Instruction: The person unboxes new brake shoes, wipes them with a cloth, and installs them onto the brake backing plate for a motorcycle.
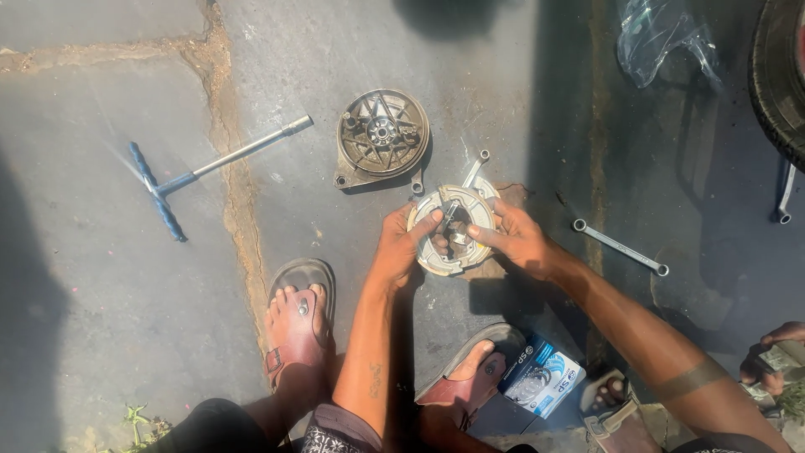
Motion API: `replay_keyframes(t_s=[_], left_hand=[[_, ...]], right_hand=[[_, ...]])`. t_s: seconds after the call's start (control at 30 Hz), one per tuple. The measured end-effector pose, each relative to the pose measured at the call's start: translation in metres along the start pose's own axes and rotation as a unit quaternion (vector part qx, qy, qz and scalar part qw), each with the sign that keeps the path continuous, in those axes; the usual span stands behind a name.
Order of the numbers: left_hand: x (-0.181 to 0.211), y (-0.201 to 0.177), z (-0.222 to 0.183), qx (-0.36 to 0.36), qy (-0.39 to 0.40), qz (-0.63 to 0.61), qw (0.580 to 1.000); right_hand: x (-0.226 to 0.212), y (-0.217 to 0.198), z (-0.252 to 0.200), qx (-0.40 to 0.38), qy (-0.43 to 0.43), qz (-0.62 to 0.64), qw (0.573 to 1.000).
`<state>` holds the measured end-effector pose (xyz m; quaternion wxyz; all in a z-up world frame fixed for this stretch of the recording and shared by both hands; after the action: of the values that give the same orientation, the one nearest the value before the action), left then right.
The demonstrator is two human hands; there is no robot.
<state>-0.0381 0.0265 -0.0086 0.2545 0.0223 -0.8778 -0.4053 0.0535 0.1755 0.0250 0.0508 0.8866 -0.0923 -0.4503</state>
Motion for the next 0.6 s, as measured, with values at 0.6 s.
replay_keyframes(t_s=[0.6], left_hand=[[0.004, -0.005, 0.003, 0.002, 0.037, 0.054, 0.998]], right_hand=[[-0.021, 0.004, -0.014, 0.003, 0.006, -0.021, 1.0]])
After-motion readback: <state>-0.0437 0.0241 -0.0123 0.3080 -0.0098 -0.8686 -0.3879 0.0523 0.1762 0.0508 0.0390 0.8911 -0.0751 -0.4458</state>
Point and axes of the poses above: each hand's wrist, its own z-axis towards the middle knuckle, its own y-axis out of the palm, x = y × z, the point moved 6 cm from there along z, towards the middle knuckle, and after that the axes turned 10 degrees about -z, right-handed, at the moved point
